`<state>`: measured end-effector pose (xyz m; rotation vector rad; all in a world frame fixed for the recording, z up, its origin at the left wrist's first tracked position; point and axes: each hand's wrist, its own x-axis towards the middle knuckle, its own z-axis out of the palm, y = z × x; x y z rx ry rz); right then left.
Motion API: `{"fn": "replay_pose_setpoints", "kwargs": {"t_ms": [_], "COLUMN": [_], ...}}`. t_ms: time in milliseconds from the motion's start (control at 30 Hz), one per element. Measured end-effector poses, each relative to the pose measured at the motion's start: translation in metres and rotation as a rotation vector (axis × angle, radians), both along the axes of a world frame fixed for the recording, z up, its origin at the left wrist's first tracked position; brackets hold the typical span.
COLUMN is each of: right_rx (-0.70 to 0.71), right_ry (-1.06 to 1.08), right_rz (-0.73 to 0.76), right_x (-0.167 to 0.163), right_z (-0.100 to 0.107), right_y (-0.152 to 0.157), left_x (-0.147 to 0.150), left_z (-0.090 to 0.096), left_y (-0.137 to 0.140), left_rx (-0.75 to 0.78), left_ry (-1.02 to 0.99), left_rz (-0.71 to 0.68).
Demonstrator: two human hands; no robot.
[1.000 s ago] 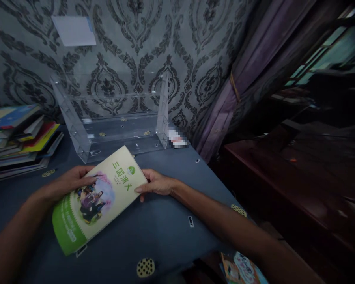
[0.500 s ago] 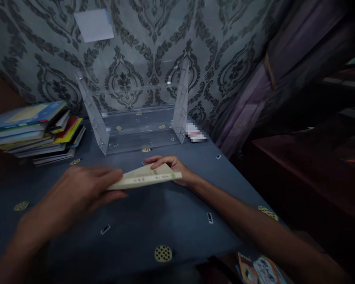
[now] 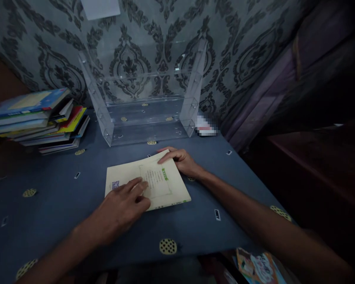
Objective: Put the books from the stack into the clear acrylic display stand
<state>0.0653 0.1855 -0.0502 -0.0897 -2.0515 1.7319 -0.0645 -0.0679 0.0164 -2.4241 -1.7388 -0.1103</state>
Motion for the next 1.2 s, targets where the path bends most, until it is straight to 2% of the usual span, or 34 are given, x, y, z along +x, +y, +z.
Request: {"fn": "replay_pose_setpoints", "kwargs": {"t_ms": [133,300,400,567,700,833,933,1033,1200], "right_rx": [0.081,0.452,0.640,0.777,0.913,0.924,0.954,0.962,0.944], "right_ry": [0.013,0.006,-0.015,-0.123,-0.212,-0.226,-0.296,-0.365,-0.443], "right_rz": [0.029,-0.059,-0.110,-0.138,-0.240,-0.073,0.017,0.013,-0.081], "right_x": [0.000,0.000,0.001,0.005,0.002,-0.010,-0.016,-0.012,0.001], "right_z": [-0.004,-0.007,-0.007,0.001,0.011,0.016,0.016,0.017,0.018], "right_y": [0.002,0.006,0.008,0.009,-0.018,-0.068,-0.091,-0.094,-0.085], "left_x": [-0.001,-0.002,-0.005,-0.019,-0.027,-0.028,-0.031,-0.035,-0.035], "left_z": [-0.010,-0.013,-0.019,-0.030,-0.038,-0.049,-0.057,-0.064,-0.066], "left_y": [-0.001,-0.001,0.002,0.009,0.011,0.010,0.011,0.011,0.004], "left_rx": [-0.026,-0.043,-0.029,0.005,0.036,0.120,0.177,0.213,0.236], "left_ry": [0.017,-0.022,-0.056,-0.036,-0.045,-0.059,-0.082,-0.068,-0.008], "left_rz": [0.012,0.013,0.060,0.243,0.289,0.265,0.243,0.234,0.283]}}
